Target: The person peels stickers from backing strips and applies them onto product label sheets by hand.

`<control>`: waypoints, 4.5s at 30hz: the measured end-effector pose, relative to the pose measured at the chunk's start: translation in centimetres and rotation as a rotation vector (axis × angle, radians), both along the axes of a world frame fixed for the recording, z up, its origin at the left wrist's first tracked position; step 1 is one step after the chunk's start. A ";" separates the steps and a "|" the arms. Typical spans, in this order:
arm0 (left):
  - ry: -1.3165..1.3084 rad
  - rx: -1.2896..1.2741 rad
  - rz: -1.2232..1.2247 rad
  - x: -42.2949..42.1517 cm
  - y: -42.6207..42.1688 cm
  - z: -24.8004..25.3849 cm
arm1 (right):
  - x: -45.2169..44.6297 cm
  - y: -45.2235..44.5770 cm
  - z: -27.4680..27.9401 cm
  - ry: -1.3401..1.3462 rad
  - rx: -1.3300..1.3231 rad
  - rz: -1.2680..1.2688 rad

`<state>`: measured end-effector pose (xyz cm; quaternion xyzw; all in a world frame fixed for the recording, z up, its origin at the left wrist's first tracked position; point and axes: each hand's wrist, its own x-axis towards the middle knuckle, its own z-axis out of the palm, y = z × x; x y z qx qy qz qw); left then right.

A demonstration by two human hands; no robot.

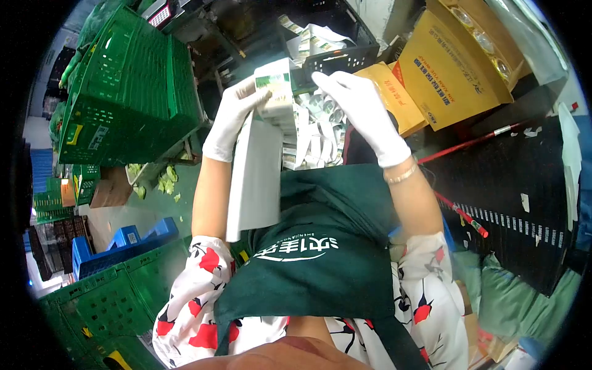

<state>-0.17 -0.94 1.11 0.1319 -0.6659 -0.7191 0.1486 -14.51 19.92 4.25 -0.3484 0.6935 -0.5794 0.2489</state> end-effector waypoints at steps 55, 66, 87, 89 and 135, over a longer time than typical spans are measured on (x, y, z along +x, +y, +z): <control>-0.076 0.121 0.045 -0.6 1.8 -0.9 | 0.7 -0.1 -1.6 -0.010 0.196 0.401; -0.095 -0.003 -0.075 -1.1 3.6 -2.8 | 0.6 -3.2 -3.6 0.309 -0.118 -0.081; -0.095 0.037 -0.116 -0.4 3.6 -1.8 | 0.4 -2.3 -2.7 0.297 -0.170 0.020; -0.105 0.006 -0.108 -0.3 3.3 -1.9 | 0.9 -2.8 -3.2 0.357 -0.153 -0.024; 0.035 0.157 0.011 -0.6 3.8 0.0 | 0.2 -4.2 -3.0 0.221 -0.204 -0.262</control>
